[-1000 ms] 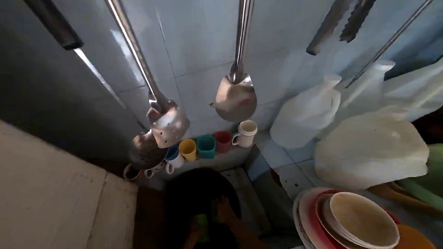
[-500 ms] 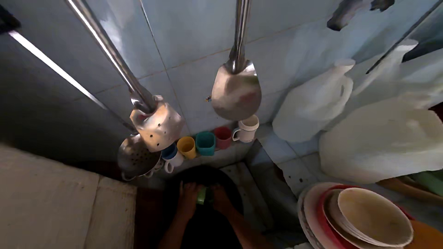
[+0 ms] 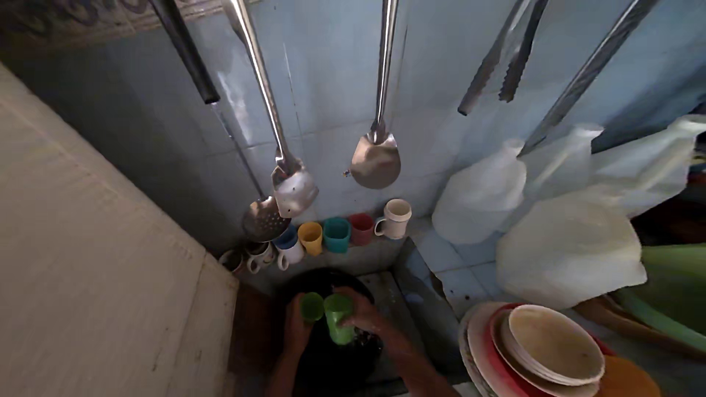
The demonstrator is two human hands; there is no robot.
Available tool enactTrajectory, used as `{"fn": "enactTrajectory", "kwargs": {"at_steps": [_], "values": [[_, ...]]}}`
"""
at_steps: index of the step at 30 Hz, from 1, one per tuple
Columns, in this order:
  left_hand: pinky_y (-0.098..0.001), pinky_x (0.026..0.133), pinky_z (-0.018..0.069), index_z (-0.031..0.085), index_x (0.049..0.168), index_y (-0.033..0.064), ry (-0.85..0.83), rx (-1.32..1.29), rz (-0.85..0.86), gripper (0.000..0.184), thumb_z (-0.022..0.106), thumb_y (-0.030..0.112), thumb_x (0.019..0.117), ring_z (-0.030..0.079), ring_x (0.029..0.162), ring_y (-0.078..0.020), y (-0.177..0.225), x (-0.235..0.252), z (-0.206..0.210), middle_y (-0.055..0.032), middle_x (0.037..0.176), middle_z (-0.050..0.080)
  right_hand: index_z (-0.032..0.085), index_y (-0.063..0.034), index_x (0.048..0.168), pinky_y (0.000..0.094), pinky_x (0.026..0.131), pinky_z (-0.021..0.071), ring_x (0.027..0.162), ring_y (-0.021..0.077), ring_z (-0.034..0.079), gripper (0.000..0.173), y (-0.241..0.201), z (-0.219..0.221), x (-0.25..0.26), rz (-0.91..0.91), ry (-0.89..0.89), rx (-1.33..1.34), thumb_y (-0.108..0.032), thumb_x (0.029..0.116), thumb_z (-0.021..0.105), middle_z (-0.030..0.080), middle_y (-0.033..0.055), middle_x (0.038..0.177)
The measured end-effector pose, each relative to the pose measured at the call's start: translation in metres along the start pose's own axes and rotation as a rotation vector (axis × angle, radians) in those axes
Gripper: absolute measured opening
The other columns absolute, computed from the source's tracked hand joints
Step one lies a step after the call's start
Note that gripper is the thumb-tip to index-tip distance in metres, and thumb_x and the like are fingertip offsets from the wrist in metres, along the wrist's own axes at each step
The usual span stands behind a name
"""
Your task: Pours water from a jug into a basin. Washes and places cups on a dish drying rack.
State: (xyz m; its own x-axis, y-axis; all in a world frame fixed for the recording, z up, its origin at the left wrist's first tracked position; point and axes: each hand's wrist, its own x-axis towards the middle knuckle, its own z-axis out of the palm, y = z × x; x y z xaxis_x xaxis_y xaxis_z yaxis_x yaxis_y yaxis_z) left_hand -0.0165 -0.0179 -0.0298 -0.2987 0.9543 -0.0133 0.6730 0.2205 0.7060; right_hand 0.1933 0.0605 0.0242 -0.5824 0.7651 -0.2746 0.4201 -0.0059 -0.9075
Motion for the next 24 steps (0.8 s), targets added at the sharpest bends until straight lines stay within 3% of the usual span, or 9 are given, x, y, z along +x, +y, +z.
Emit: {"fn": "enactTrajectory", "kwargs": {"at_steps": [2,5,8,11,14,16,19,22,24], "values": [[-0.0535,0.111,0.0459,0.041,0.151,0.0006,0.011,-0.103,-0.023,0.08,0.079,-0.002,0.0809,0.054,0.133,-0.0421,0.007,-0.002,0.006,-0.0278,0.145,0.053,0.047,-0.0017,0.148,0.0443,0.102,0.0517,0.124,0.0274,0.059,0.074,-0.011,-0.003,-0.002,0.063,-0.135,0.301,-0.004,0.0818,0.079,0.056,0.0203,0.141],[-0.0505,0.108,0.0496,0.044,0.15,0.0,0.038,-0.226,0.035,0.062,0.067,0.012,0.0939,0.061,0.125,-0.0346,0.012,-0.002,0.018,-0.0239,0.138,0.06,0.043,-0.0125,0.15,0.0374,0.09,0.0557,0.108,0.0169,0.064,0.056,-0.025,0.003,-0.009,0.191,-0.328,0.54,-0.025,0.0979,0.056,0.062,0.01,0.128],[-0.0486,0.103,0.053,0.043,0.149,-0.0012,0.084,-0.391,-0.022,0.057,0.061,0.023,0.1005,0.065,0.119,-0.0311,0.017,-0.002,0.026,-0.0236,0.132,0.064,0.06,-0.0141,0.128,0.0329,0.078,0.06,0.091,0.0127,0.069,0.033,-0.04,0.012,-0.015,0.308,-0.341,0.721,-0.032,0.103,0.048,0.07,0.004,0.104],[-0.0424,0.104,0.0515,0.037,0.152,-0.0023,0.046,-0.743,-0.201,0.053,0.054,0.014,0.1046,0.06,0.124,-0.026,0.022,-0.011,0.024,-0.0226,0.14,0.056,0.065,-0.0148,0.116,0.0318,0.077,0.0621,0.088,0.0126,0.072,0.036,-0.041,0.009,-0.019,0.245,-0.414,0.884,-0.036,0.1047,0.039,0.074,0.0024,0.097],[-0.0521,0.083,0.0557,0.039,0.149,0.0054,-0.056,-1.096,-0.605,0.044,0.038,0.029,0.1119,0.062,0.107,-0.0333,0.027,-0.02,0.021,-0.0228,0.131,0.058,0.065,-0.0151,0.122,0.0344,0.08,0.0625,0.092,0.016,0.073,0.048,-0.037,0.004,-0.02,0.17,-0.461,0.948,-0.05,0.1059,0.036,0.075,0.0047,0.104],[-0.0624,0.086,0.0535,0.041,0.15,0.0091,-0.166,-1.138,-0.76,0.049,0.043,0.036,0.1086,0.059,0.116,-0.0419,0.031,-0.026,0.011,-0.0253,0.138,0.054,0.053,-0.0189,0.139,0.0376,0.086,0.0614,0.101,0.0181,0.071,0.043,-0.033,0.001,-0.023,0.171,-0.375,0.861,-0.043,0.1034,0.048,0.072,0.0064,0.114],[-0.059,0.093,0.0524,0.034,0.157,0.0106,-0.392,-0.666,-0.665,0.062,0.061,0.023,0.1025,0.056,0.123,-0.043,0.026,-0.036,0.0,-0.0273,0.147,0.048,0.031,-0.0208,0.157,0.046,0.092,0.0563,0.113,0.026,0.065,0.076,-0.033,-0.002,-0.027,0.3,-0.221,0.47,-0.026,0.0929,0.071,0.062,0.0144,0.131],[-0.0635,0.103,0.0478,0.015,0.165,0.0209,-0.443,0.131,-0.474,0.113,0.088,0.025,0.0786,0.045,0.138,-0.0489,0.031,-0.038,-0.012,-0.0286,0.161,0.029,0.034,-0.0062,0.156,0.0558,0.11,0.0448,0.134,0.0388,0.053,0.095,-0.018,0.0,-0.019,0.389,-0.044,0.001,-0.025,0.0796,0.088,0.051,0.026,0.147],[-0.0651,0.1,0.0485,0.019,0.164,0.0222,-0.377,0.359,-0.425,0.115,0.09,0.032,0.0743,0.052,0.131,-0.0487,0.036,-0.038,-0.022,-0.0276,0.154,0.042,0.045,-0.0006,0.148,0.0562,0.11,0.0443,0.132,0.0405,0.054,0.09,-0.014,-0.003,-0.014,0.371,0.025,-0.15,-0.03,0.0763,0.091,0.055,0.0279,0.142]]}}
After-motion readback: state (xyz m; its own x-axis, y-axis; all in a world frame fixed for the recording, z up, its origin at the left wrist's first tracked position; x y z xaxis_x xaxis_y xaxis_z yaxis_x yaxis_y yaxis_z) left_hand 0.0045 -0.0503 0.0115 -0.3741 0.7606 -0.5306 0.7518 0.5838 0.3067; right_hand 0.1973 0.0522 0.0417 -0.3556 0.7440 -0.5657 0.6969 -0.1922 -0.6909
